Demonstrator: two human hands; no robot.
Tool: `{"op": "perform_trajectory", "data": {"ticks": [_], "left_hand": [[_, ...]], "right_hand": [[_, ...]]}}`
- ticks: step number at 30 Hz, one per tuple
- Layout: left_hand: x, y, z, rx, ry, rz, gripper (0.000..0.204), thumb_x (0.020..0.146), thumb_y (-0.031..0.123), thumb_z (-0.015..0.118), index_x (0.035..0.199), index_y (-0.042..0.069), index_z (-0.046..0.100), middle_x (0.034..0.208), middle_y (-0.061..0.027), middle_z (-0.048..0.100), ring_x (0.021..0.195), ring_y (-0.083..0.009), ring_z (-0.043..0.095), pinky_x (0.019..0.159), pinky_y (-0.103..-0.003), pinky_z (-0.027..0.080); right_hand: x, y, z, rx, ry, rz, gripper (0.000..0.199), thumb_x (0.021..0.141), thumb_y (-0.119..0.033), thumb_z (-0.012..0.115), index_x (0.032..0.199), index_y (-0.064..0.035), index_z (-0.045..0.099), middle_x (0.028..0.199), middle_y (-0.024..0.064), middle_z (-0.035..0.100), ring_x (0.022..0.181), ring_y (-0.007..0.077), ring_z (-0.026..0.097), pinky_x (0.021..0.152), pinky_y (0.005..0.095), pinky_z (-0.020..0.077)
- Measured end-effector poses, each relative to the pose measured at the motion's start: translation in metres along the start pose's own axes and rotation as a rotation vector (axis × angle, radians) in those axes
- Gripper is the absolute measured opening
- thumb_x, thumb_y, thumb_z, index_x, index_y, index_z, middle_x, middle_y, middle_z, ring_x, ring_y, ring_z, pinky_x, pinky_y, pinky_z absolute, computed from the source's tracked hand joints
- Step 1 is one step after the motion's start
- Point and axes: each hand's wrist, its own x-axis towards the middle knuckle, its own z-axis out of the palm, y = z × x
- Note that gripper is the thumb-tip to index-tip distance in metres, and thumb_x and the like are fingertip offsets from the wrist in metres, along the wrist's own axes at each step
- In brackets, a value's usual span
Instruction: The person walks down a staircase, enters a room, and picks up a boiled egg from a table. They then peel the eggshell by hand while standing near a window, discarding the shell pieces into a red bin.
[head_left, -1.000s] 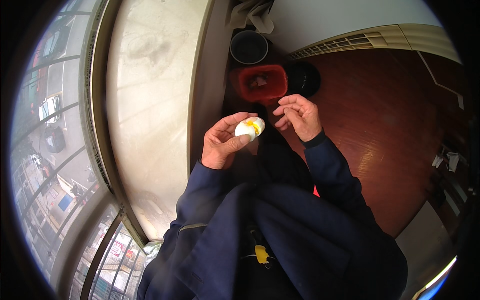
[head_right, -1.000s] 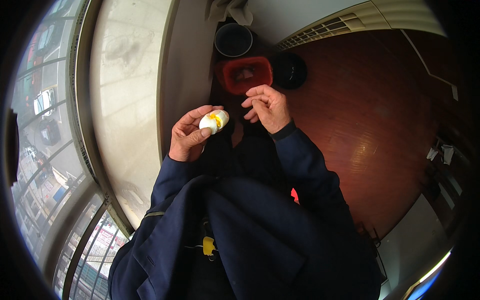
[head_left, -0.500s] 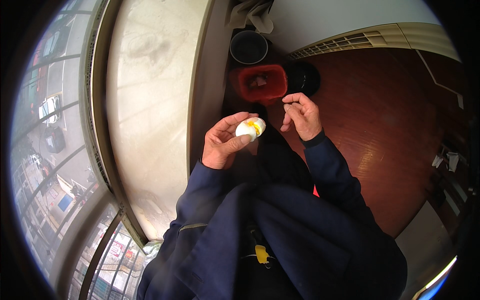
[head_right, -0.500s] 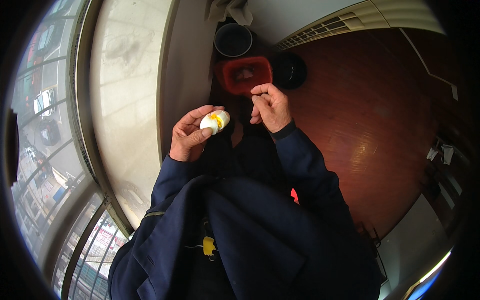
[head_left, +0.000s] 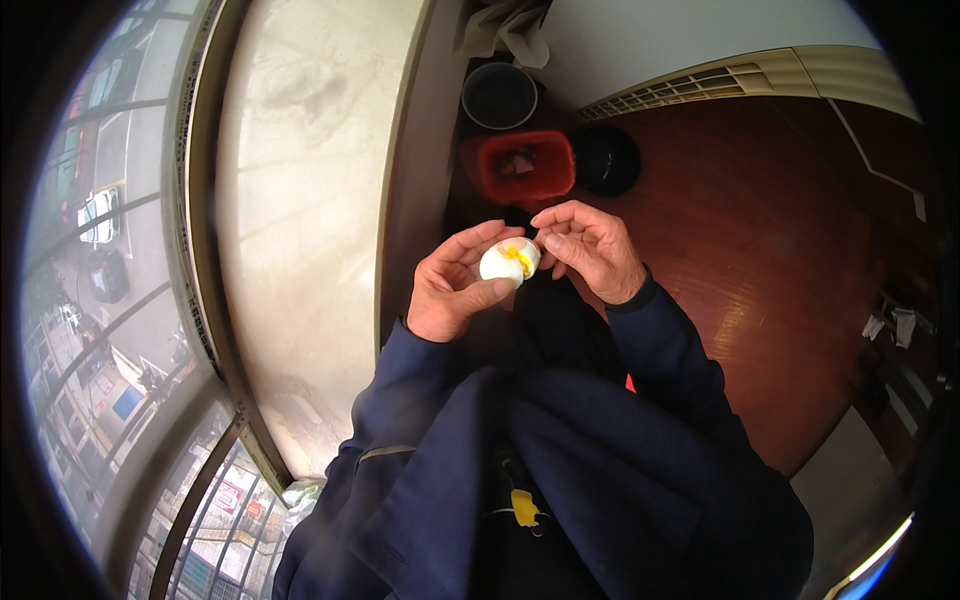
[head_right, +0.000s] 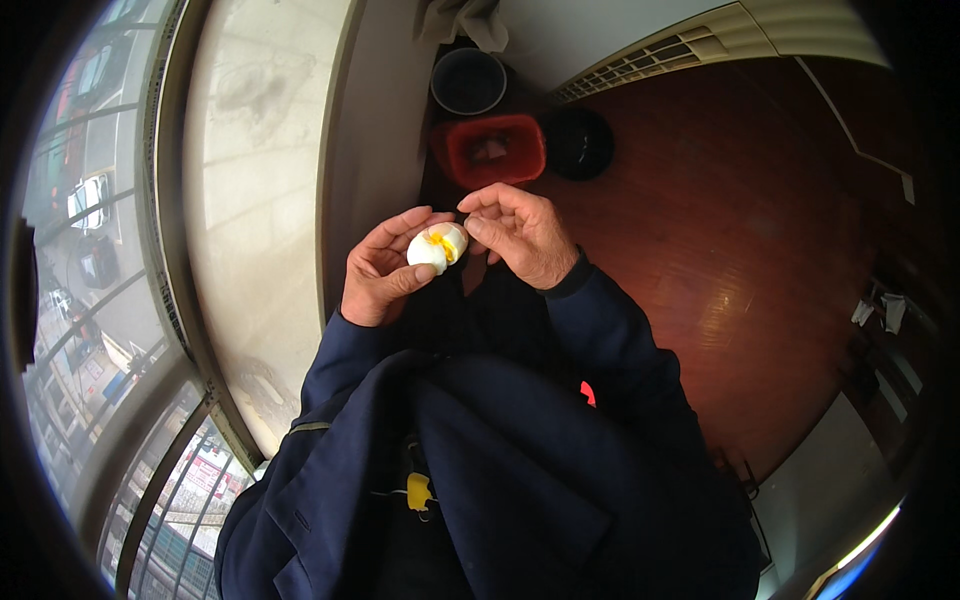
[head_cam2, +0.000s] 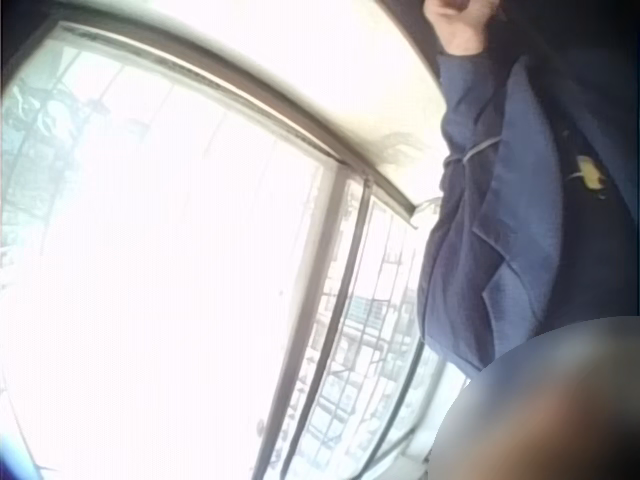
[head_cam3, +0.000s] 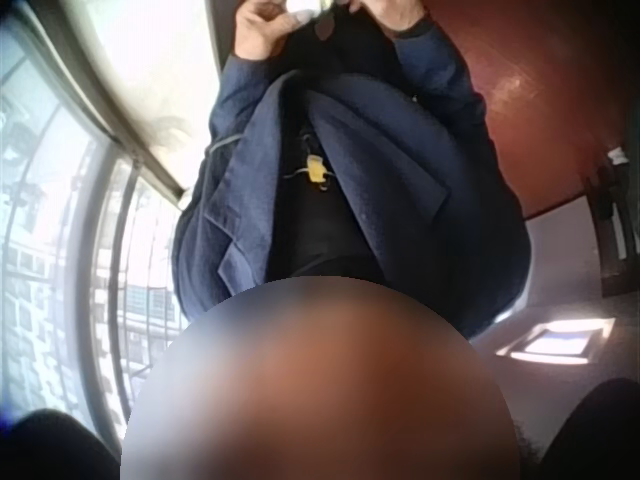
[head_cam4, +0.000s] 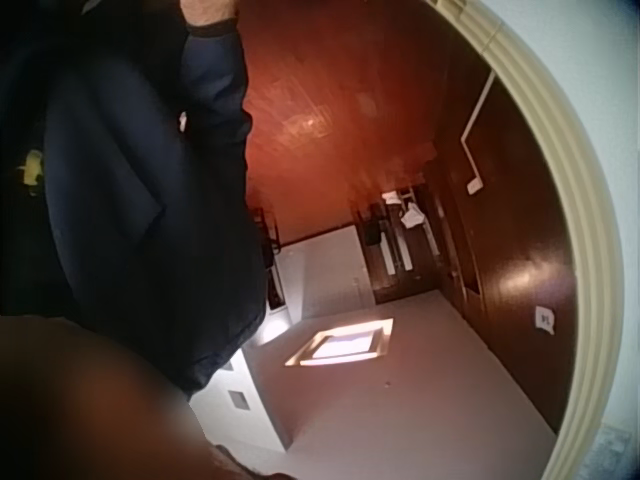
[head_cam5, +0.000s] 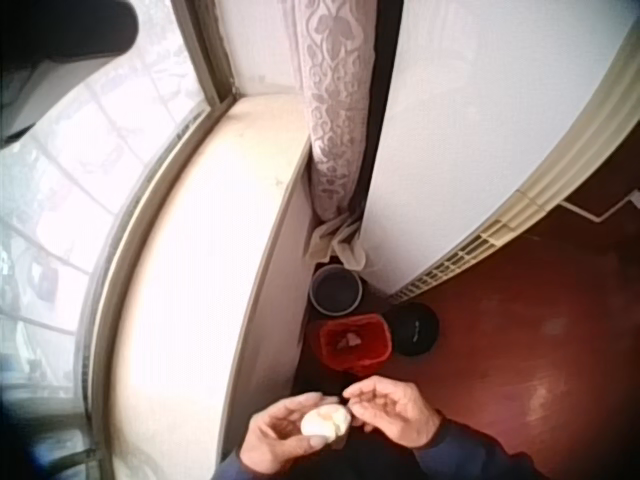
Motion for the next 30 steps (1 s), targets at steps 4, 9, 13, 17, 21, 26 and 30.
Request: {"op": "perform_trajectory", "data": {"ticks": [4, 9, 13, 17, 21, 26, 30], "left_hand": [[-0.003, 0.001, 0.002, 0.102, -0.025, 0.029, 0.064, 0.078, -0.013, 0.069, 0.137, 0.001, 0.046, 0.132, -0.0161, 0.055, 0.117, -0.023, 0.057, 0.082, -0.03, 0.056], [-0.007, 0.0, 0.005, 0.156, -0.038, 0.034, 0.067, 0.078, -0.013, 0.069, 0.139, 0.001, 0.044, 0.133, -0.015, 0.054, 0.12, -0.0221, 0.055, 0.088, -0.03, 0.053], [-0.008, 0.0, 0.005, 0.162, -0.04, 0.034, 0.069, 0.077, -0.013, 0.07, 0.139, 0.0, 0.044, 0.133, -0.017, 0.054, 0.122, -0.0245, 0.054, 0.1, -0.036, 0.047], [-0.008, 0.002, 0.003, 0.101, -0.002, 0.009, 0.066, 0.076, -0.013, 0.071, 0.136, -0.001, 0.046, 0.13, -0.0184, 0.056, 0.121, -0.0267, 0.055, 0.104, -0.04, 0.045], [-0.007, 0.002, -0.001, 0.049, 0.039, 0.003, 0.058, 0.077, -0.007, 0.072, 0.131, -0.001, 0.05, 0.127, -0.0187, 0.058, 0.113, -0.0271, 0.06, 0.087, -0.038, 0.054], [-0.004, -0.004, -0.008, -0.048, 0.058, 0.037, 0.048, 0.08, 0.002, 0.073, 0.123, -0.003, 0.055, 0.123, -0.0215, 0.06, 0.115, -0.0291, 0.059, 0.101, -0.042, 0.047], [-0.001, -0.006, -0.011, -0.064, 0.074, 0.05, 0.041, 0.083, 0.007, 0.071, 0.12, -0.003, 0.057, 0.123, -0.0208, 0.06, 0.113, -0.0292, 0.06, 0.099, -0.041, 0.048]], "right_hand": [[-0.002, -0.002, 0.004, -0.007, -0.028, 0.014, 0.022, 0.091, -0.015, 0.062, 0.109, -0.0025, 0.061, 0.091, 0.005, 0.067, 0.077, 0.0087, 0.065, 0.061, 0.0219, 0.0516], [-0.003, 0.001, 0.005, -0.002, -0.071, 0.038, 0.019, 0.091, -0.01, 0.06, 0.108, -0.0015, 0.06, 0.092, 0.0057, 0.068, 0.078, 0.0087, 0.065, 0.062, 0.0217, 0.0524], [-0.002, 0.005, 0.004, 0.048, -0.11, 0.047, 0.018, 0.092, -0.01, 0.06, 0.108, -0.0006, 0.061, 0.093, 0.0074, 0.068, 0.077, 0.0091, 0.065, 0.062, 0.0216, 0.0532], [0.0, 0.009, 0.004, 0.138, -0.139, 0.071, 0.019, 0.092, -0.01, 0.059, 0.108, 0.0, 0.061, 0.093, 0.0086, 0.068, 0.077, 0.01, 0.065, 0.064, 0.0223, 0.0543], [-0.001, 0.01, 0.007, 0.191, -0.138, 0.106, 0.02, 0.092, -0.01, 0.059, 0.109, 0.0003, 0.061, 0.092, 0.0087, 0.068, 0.075, 0.0105, 0.065, 0.063, 0.0226, 0.0549], [0.0, 0.006, 0.013, 0.158, -0.108, 0.118, 0.02, 0.094, -0.008, 0.057, 0.111, 0.0027, 0.06, 0.092, 0.0102, 0.067, 0.072, 0.0116, 0.065, 0.063, 0.0238, 0.0554], [-0.002, 0.0, 0.018, 0.06, -0.067, 0.088, 0.02, 0.094, -0.01, 0.058, 0.11, 0.0022, 0.06, 0.091, 0.0097, 0.067, 0.071, 0.0111, 0.065, 0.062, 0.0234, 0.0557]]}}
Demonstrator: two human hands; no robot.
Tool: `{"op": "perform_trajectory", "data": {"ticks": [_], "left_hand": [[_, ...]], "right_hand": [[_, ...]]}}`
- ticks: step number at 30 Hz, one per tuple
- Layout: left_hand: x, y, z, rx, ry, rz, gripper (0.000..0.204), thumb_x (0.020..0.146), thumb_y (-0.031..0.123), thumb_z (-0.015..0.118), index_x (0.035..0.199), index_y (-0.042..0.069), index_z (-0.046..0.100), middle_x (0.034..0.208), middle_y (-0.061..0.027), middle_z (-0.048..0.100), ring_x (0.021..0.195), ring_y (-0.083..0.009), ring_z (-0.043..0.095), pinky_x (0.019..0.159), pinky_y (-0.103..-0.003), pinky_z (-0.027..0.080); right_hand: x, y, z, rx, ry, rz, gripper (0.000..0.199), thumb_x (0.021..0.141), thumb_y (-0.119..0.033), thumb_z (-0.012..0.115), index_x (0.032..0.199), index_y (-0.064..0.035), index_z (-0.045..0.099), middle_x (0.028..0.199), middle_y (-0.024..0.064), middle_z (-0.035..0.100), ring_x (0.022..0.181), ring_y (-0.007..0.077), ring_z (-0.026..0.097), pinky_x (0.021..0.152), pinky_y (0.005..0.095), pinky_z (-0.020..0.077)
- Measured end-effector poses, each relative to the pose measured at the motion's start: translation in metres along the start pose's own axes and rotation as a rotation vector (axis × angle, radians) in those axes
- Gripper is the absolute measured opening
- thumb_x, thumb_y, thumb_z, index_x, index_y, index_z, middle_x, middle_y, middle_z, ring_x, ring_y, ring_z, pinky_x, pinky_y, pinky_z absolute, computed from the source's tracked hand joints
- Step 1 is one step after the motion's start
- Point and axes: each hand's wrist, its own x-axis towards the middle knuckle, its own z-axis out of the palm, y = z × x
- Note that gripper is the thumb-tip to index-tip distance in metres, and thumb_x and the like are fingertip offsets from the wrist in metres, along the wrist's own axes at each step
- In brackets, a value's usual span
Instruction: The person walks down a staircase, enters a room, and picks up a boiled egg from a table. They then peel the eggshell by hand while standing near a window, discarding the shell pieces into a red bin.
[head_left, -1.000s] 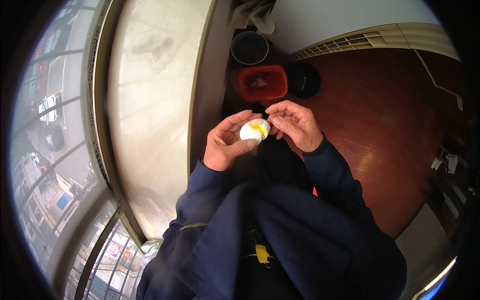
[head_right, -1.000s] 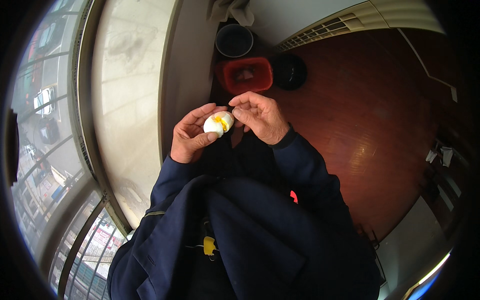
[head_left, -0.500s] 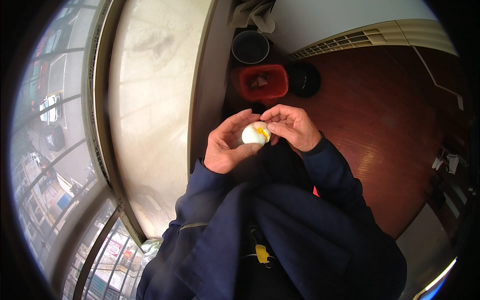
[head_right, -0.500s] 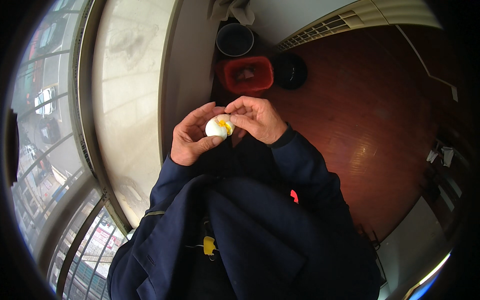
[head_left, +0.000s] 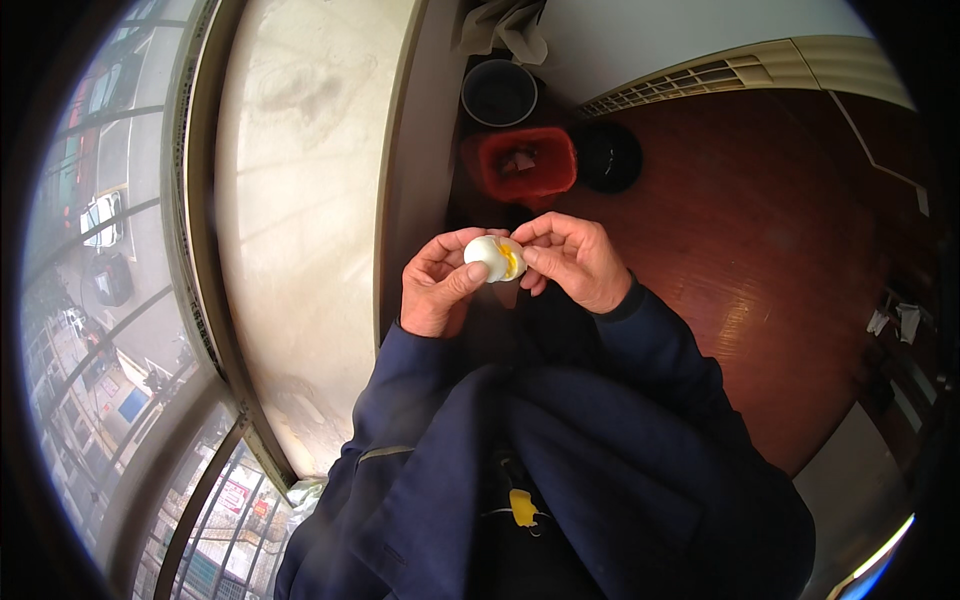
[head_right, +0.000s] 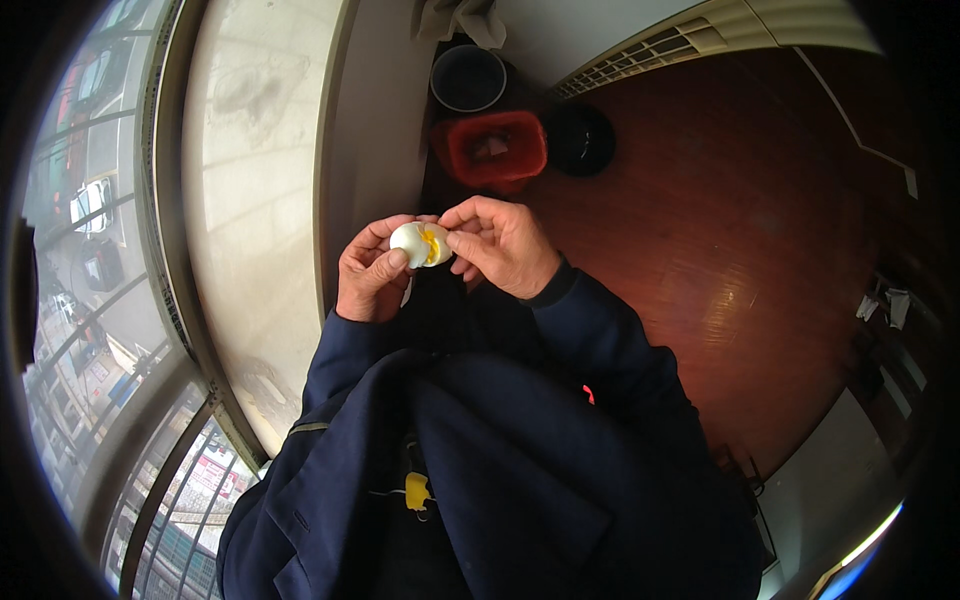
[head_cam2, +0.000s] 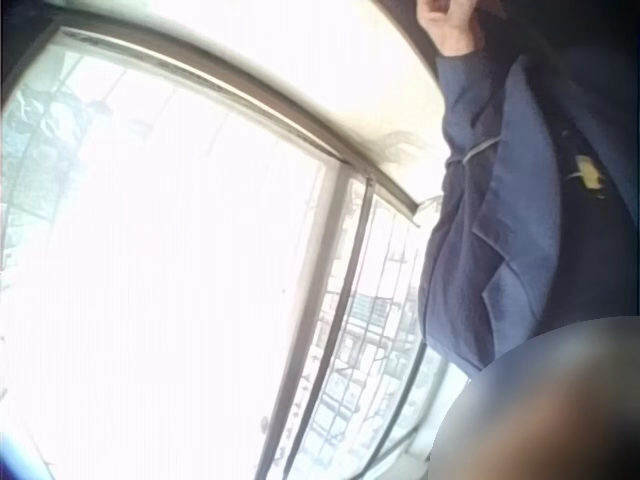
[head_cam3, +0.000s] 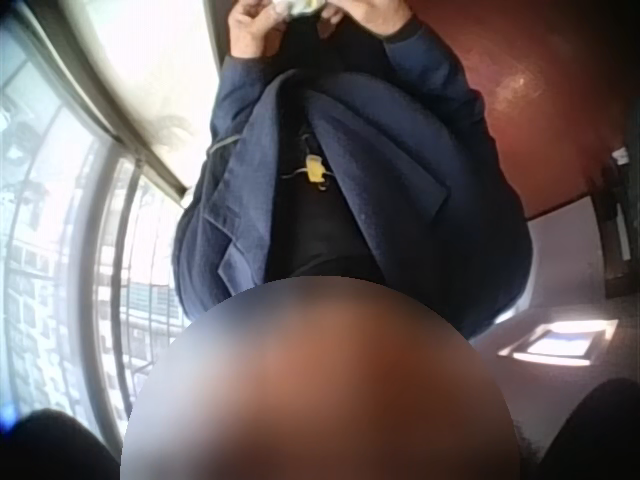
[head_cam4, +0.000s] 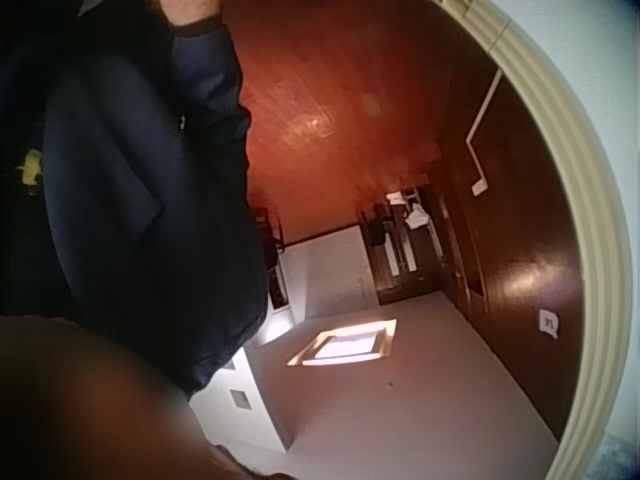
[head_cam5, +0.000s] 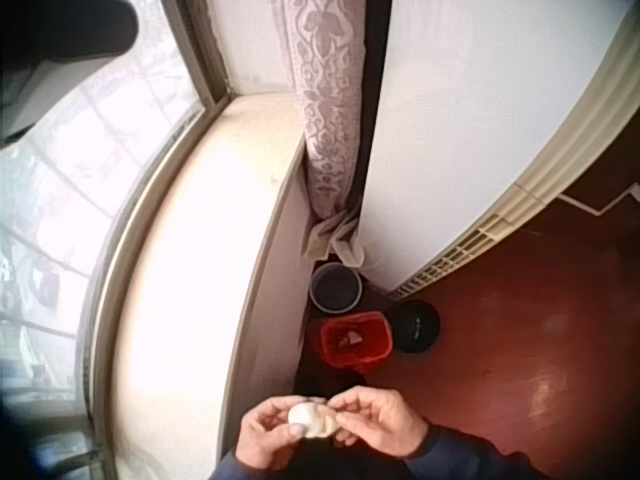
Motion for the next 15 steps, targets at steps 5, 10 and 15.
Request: {"op": "perform_trajectory", "data": {"ticks": [5, 10, 15], "left_hand": [[0.0, 0.005, 0.001, 0.005, 0.006, -0.051, 0.039, 0.085, 0.01, 0.07, 0.12, -0.003, 0.058, 0.122, -0.0195, 0.061, 0.11, -0.0275, 0.061, 0.093, -0.037, 0.051], [0.002, 0.008, 0.003, 0.006, -0.016, -0.076, 0.041, 0.086, 0.013, 0.07, 0.122, -0.003, 0.058, 0.121, -0.0184, 0.061, 0.107, -0.0257, 0.062, 0.085, -0.033, 0.053], [0.004, 0.011, 0.004, 0.012, -0.019, -0.1, 0.042, 0.086, 0.014, 0.069, 0.122, -0.004, 0.058, 0.119, -0.0178, 0.062, 0.106, -0.0247, 0.062, 0.083, -0.032, 0.053]], "right_hand": [[-0.001, -0.007, 0.002, -0.112, 0.039, -0.035, 0.017, 0.091, -0.007, 0.061, 0.106, 0.0018, 0.062, 0.087, 0.01, 0.068, 0.067, 0.0111, 0.066, 0.059, 0.023, 0.0554], [-0.002, -0.012, 0.0, -0.278, 0.045, -0.089, 0.015, 0.09, -0.006, 0.06, 0.103, 0.0021, 0.064, 0.087, 0.0109, 0.07, 0.07, 0.012, 0.068, 0.061, 0.023, 0.0557], [-0.002, -0.016, 0.002, -0.458, 0.091, -0.27, 0.015, 0.084, -0.003, 0.065, 0.098, 0.0021, 0.064, 0.081, 0.0128, 0.07, 0.066, 0.0171, 0.069, 0.058, 0.027, 0.0547]]}}
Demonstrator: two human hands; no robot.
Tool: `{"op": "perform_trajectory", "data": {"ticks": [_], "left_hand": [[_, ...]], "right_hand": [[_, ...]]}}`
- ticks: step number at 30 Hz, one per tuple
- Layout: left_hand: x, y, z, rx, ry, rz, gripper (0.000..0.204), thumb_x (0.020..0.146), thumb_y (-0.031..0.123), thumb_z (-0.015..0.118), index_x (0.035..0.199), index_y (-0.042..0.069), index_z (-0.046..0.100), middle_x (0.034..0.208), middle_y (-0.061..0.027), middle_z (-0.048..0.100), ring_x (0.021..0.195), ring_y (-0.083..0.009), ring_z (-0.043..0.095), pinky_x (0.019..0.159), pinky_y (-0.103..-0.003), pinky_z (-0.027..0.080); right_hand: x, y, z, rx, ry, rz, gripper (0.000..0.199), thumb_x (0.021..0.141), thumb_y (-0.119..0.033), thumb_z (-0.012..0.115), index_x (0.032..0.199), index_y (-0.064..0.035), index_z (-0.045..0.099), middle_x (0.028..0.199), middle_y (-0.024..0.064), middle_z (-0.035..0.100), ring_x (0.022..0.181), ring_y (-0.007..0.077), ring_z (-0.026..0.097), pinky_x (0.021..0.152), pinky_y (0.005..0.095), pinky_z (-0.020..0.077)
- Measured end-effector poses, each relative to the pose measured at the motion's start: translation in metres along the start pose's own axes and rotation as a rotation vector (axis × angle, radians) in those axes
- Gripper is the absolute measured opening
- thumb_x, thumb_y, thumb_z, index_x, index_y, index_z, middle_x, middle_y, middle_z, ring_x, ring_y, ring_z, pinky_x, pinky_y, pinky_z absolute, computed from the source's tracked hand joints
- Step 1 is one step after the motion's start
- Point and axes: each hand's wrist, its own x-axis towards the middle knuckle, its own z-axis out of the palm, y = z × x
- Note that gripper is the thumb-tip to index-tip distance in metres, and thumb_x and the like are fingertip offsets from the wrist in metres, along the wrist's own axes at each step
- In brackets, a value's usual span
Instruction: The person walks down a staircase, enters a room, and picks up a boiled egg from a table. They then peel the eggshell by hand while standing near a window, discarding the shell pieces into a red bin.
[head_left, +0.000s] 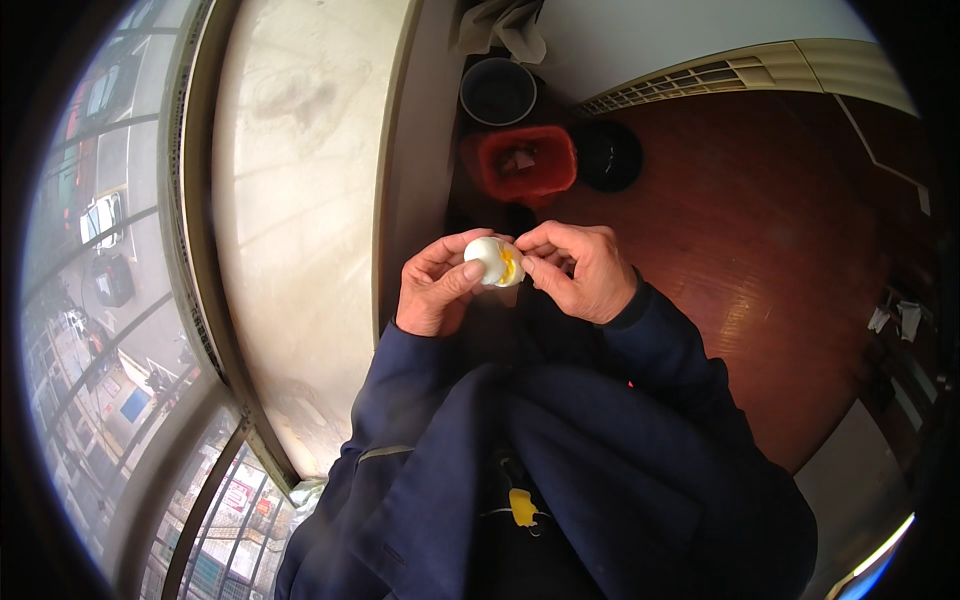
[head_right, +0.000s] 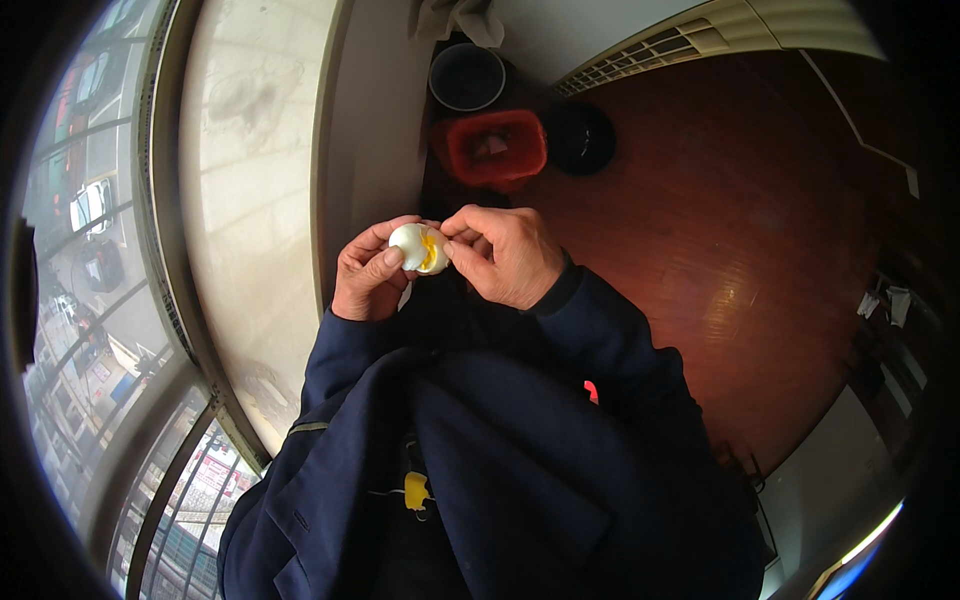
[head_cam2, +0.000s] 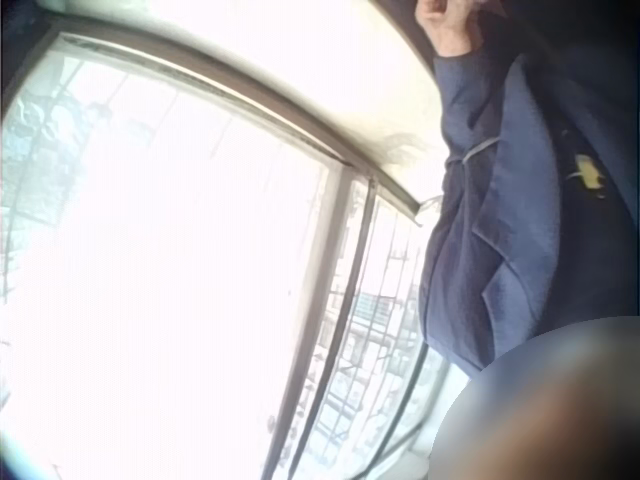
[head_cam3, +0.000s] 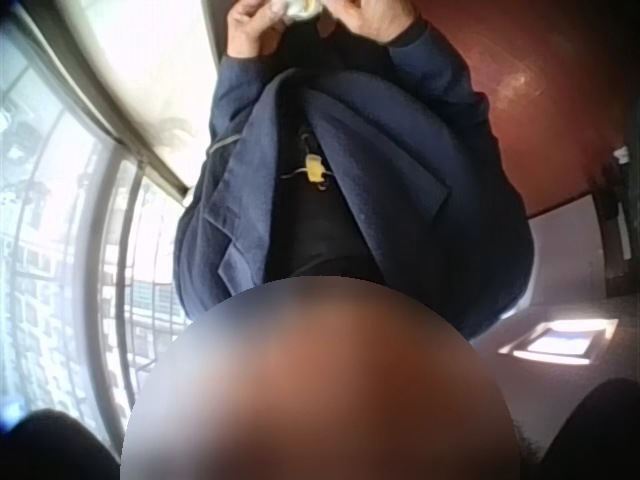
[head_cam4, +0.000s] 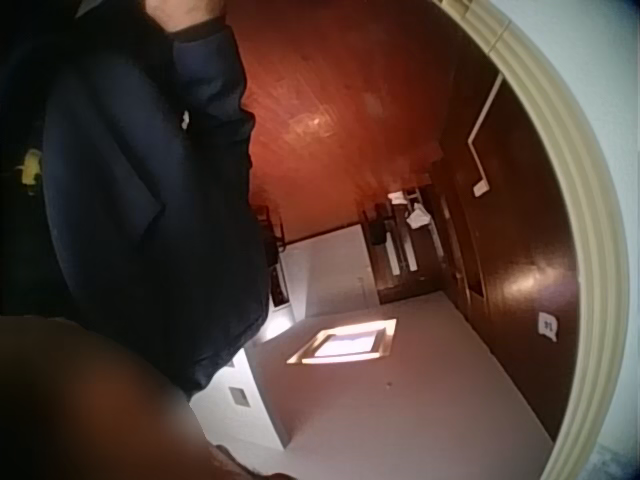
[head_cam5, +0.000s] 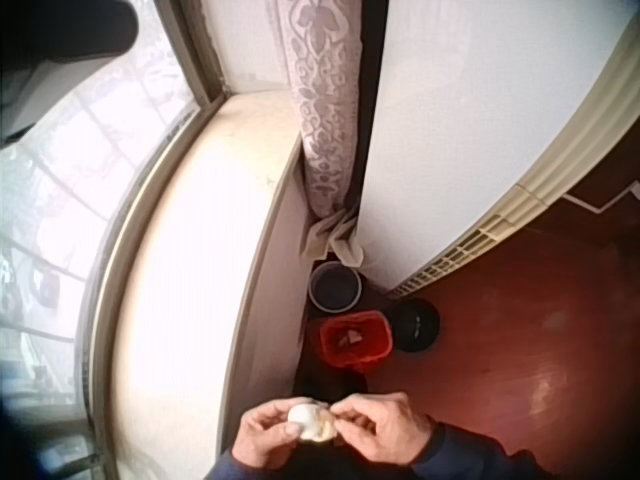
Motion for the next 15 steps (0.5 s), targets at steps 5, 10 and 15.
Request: {"op": "perform_trajectory", "data": {"ticks": [5, 10, 15], "left_hand": [[0.001, 0.0035, 0.0006, -0.001, 0.022, -0.051, 0.042, 0.086, 0.013, 0.067, 0.123, -0.004, 0.057, 0.117, -0.0167, 0.064, 0.104, -0.0236, 0.063, 0.081, -0.031, 0.054], [0.0015, 0.004, 0.0031, 0.025, 0.023, -0.044, 0.042, 0.086, 0.012, 0.067, 0.124, -0.005, 0.057, 0.118, -0.0161, 0.064, 0.101, -0.022, 0.064, 0.081, -0.03, 0.054], [0.0021, 0.005, 0.0033, 0.011, -0.016, -0.037, 0.043, 0.087, 0.01, 0.066, 0.125, -0.005, 0.056, 0.118, -0.0159, 0.064, 0.102, -0.0211, 0.063, 0.081, -0.029, 0.052]], "right_hand": [[0.0009, -0.0022, 0.0022, -0.181, 0.046, -0.169, 0.017, 0.082, -0.003, 0.065, 0.098, 0.0002, 0.064, 0.075, 0.0104, 0.066, 0.061, 0.022, 0.066, 0.055, 0.0299, 0.0527], [0.0011, 0.0019, 0.0039, -0.238, 0.075, -0.257, 0.017, 0.08, -0.002, 0.065, 0.098, -0.0009, 0.064, 0.073, 0.0098, 0.063, 0.059, 0.0246, 0.063, 0.052, 0.0319, 0.0512], [0.0009, 0.0071, 0.0056, -0.314, 0.121, -0.336, 0.017, 0.08, -0.003, 0.064, 0.097, -0.0014, 0.064, 0.073, 0.0098, 0.063, 0.058, 0.0258, 0.063, 0.049, 0.033, 0.051]]}}
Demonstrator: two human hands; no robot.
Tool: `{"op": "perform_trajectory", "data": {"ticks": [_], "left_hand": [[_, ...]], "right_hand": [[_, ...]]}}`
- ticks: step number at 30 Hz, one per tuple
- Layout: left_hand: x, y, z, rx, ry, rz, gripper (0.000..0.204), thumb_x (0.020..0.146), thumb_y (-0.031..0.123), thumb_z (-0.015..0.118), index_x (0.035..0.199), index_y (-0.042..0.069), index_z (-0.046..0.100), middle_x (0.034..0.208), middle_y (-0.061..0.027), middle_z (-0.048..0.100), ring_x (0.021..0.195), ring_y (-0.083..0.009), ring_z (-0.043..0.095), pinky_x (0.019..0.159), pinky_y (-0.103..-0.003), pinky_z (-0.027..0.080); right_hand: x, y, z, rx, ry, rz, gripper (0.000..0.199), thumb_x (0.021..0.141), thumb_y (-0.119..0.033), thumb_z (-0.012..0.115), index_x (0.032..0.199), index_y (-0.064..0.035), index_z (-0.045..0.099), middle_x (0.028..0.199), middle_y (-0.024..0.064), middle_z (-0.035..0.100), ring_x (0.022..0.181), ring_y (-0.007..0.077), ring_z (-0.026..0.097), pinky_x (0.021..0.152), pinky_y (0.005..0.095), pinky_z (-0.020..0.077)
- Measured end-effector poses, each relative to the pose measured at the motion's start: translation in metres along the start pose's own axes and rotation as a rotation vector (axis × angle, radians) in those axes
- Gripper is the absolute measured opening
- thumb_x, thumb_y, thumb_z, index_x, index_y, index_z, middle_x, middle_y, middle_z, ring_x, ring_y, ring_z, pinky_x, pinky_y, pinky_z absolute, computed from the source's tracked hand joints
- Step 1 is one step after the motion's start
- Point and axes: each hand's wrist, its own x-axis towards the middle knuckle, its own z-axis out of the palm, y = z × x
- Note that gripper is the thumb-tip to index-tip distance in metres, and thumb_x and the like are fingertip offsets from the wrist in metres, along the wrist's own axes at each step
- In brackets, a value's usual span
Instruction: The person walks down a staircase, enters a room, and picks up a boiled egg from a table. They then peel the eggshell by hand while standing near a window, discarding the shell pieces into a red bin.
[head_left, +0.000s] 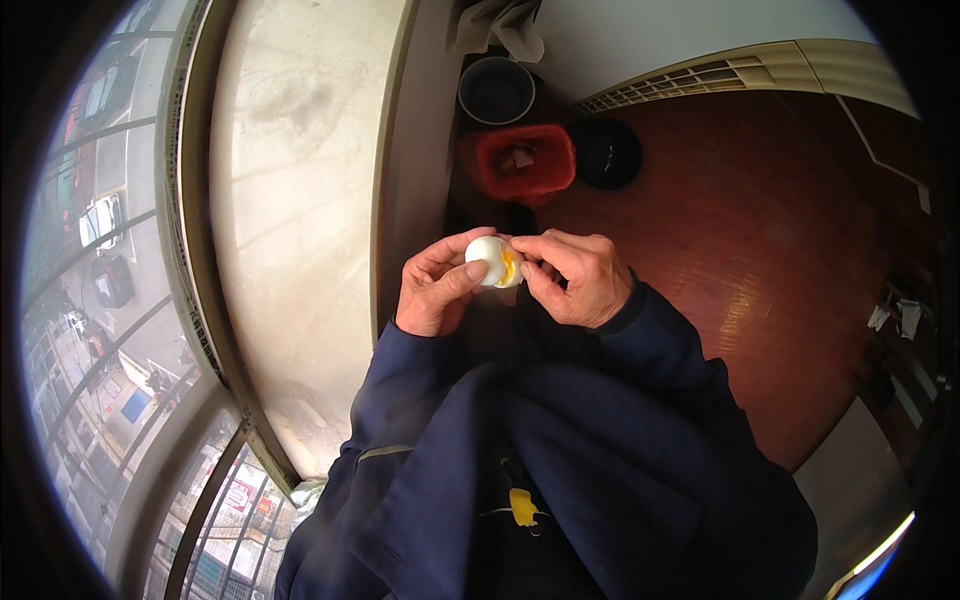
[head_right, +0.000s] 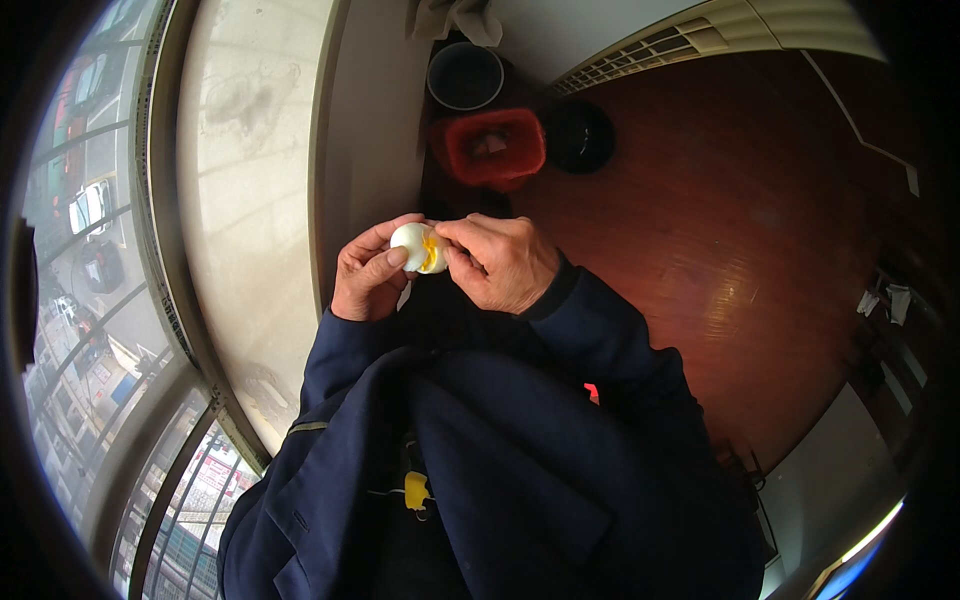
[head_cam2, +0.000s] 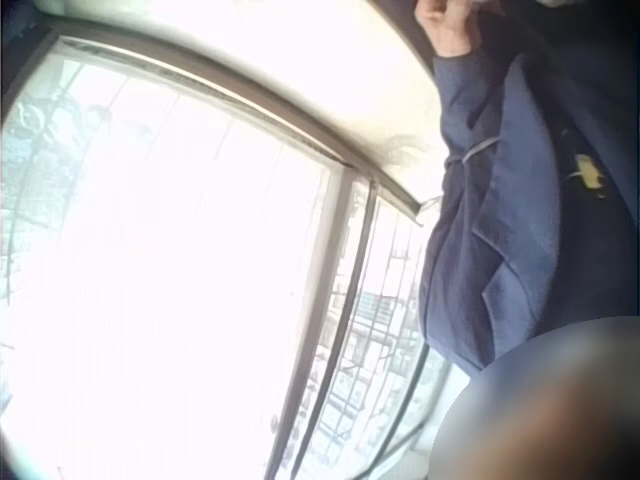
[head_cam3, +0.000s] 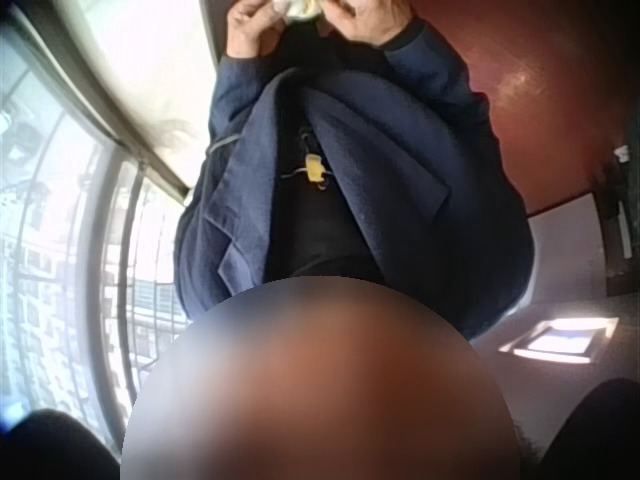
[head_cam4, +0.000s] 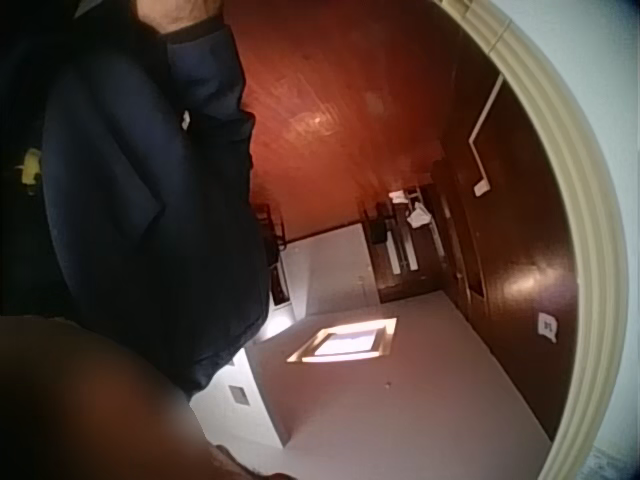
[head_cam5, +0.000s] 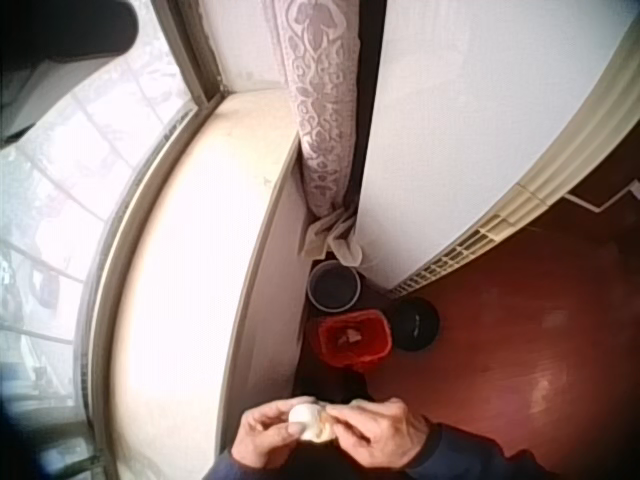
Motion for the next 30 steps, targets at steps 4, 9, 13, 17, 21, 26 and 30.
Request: {"op": "perform_trajectory", "data": {"ticks": [4, 9, 13, 17, 21, 26, 30], "left_hand": [[0.0001, -0.0013, 0.0005, 0.001, 0.012, 0.003, 0.042, 0.087, 0.01, 0.065, 0.125, -0.005, 0.056, 0.118, -0.0156, 0.064, 0.101, -0.0202, 0.063, 0.08, -0.028, 0.051], [-0.0001, -0.0044, 0.0027, 0.0, 0.034, 0.002, 0.042, 0.088, 0.009, 0.063, 0.126, -0.006, 0.056, 0.117, -0.0156, 0.064, 0.1, -0.0201, 0.063, 0.08, -0.029, 0.051], [-0.0005, -0.0035, 0.0017, -0.044, 0.011, -0.021, 0.041, 0.088, 0.011, 0.063, 0.125, -0.006, 0.055, 0.117, -0.0169, 0.063, 0.104, -0.0229, 0.063, 0.086, -0.032, 0.052], [0.0001, -0.0071, 0.0011, -0.055, 0.051, -0.041, 0.042, 0.089, 0.013, 0.063, 0.125, -0.007, 0.055, 0.118, -0.0183, 0.063, 0.107, -0.0254, 0.062, 0.09, -0.035, 0.052], [-0.0007, -0.0087, -0.0004, -0.032, 0.052, -0.038, 0.042, 0.089, 0.013, 0.063, 0.125, -0.007, 0.055, 0.118, -0.0188, 0.062, 0.106, -0.0259, 0.062, 0.09, -0.036, 0.052], [-0.0022, -0.009, 0.0006, -0.027, 0.065, -0.048, 0.041, 0.09, 0.014, 0.062, 0.125, -0.007, 0.055, 0.118, -0.0189, 0.062, 0.105, -0.0254, 0.063, 0.088, -0.035, 0.053], [-0.0038, -0.0063, 0.0001, -0.013, 0.05, -0.062, 0.041, 0.09, 0.014, 0.062, 0.125, -0.006, 0.056, 0.117, -0.0175, 0.063, 0.103, -0.0242, 0.063, 0.086, -0.033, 0.053]], "right_hand": [[-0.0031, 0.0026, 0.0004, -0.062, -0.02, -0.037, 0.024, 0.078, 0.002, 0.062, 0.102, 0.0007, 0.065, 0.075, 0.0112, 0.066, 0.061, 0.0232, 0.067, 0.054, 0.0293, 0.0537], [-0.0056, 0.0056, 0.0015, -0.083, 0.01, -0.058, 0.02, 0.08, 0.002, 0.062, 0.099, 0.0007, 0.066, 0.077, 0.0118, 0.068, 0.063, 0.0228, 0.067, 0.053, 0.0297, 0.0535], [-0.0067, 0.0052, 0.0033, 0.023, 0.079, -0.022, 0.018, 0.082, 0.002, 0.062, 0.099, 0.0015, 0.067, 0.081, 0.0124, 0.069, 0.065, 0.0221, 0.068, 0.056, 0.0288, 0.0541], [-0.0088, 0.0037, 0.0019, 0.029, 0.047, 0.028, 0.018, 0.082, 0.001, 0.062, 0.099, 0.0022, 0.067, 0.084, 0.0124, 0.07, 0.068, 0.0222, 0.069, 0.059, 0.0282, 0.0546], [-0.0086, 0.0031, 0.0019, 0.05, 0.04, 0.055, 0.016, 0.082, 0.0, 0.063, 0.098, 0.0026, 0.067, 0.084, 0.0127, 0.07, 0.068, 0.0212, 0.069, 0.06, 0.0275, 0.0545], [-0.0088, 0.0012, 0.002, 0.091, 0.02, 0.123, 0.016, 0.082, 0.0, 0.064, 0.098, 0.003, 0.067, 0.084, 0.0127, 0.07, 0.066, 0.0187, 0.068, 0.059, 0.0263, 0.0541], [-0.0083, 0.0019, 0.0002, 0.106, -0.025, 0.136, 0.017, 0.082, -0.001, 0.065, 0.099, 0.0028, 0.067, 0.083, 0.0126, 0.07, 0.064, 0.0174, 0.068, 0.058, 0.0256, 0.0538]]}}
